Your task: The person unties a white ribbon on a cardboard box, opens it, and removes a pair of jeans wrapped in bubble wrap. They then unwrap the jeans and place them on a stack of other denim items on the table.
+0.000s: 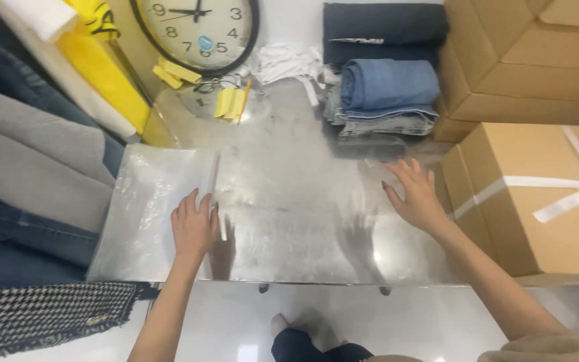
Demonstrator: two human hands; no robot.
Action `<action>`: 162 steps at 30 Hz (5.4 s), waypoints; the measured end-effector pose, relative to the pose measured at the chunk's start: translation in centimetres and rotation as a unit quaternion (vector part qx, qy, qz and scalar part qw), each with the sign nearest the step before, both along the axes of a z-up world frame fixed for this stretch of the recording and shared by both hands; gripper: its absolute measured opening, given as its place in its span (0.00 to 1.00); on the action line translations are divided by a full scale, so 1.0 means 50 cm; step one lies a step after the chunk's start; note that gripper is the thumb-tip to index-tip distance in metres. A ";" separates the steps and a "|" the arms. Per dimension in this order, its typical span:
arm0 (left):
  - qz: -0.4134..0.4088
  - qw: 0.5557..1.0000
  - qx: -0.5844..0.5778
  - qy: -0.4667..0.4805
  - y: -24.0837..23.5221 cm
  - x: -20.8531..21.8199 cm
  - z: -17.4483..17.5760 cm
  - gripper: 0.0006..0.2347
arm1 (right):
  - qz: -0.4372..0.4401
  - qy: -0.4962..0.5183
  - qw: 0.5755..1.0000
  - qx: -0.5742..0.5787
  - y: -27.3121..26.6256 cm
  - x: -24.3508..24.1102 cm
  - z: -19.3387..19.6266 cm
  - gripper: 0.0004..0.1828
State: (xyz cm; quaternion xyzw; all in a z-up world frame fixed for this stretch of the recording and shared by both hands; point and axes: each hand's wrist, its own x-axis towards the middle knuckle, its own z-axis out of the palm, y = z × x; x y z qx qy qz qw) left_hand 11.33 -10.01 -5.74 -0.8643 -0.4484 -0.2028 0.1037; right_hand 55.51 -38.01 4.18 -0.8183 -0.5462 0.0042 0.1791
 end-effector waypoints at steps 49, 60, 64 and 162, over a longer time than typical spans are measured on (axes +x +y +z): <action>-0.106 0.504 -0.833 -0.201 -0.831 0.869 0.348 0.59 | -0.354 0.808 0.323 0.342 -0.644 0.162 0.039 0.77; -0.112 0.470 -0.842 -0.240 -0.793 0.930 0.303 0.53 | -0.427 0.615 0.439 0.497 -0.733 0.403 0.065 0.80; -0.116 0.466 -0.844 -0.238 -0.783 0.908 0.332 0.51 | -0.455 0.584 0.480 0.471 -0.768 0.503 0.096 0.76; -0.161 0.799 -0.476 -0.331 0.102 0.412 0.164 0.05 | 0.056 0.410 0.896 0.158 0.532 0.025 0.083 0.12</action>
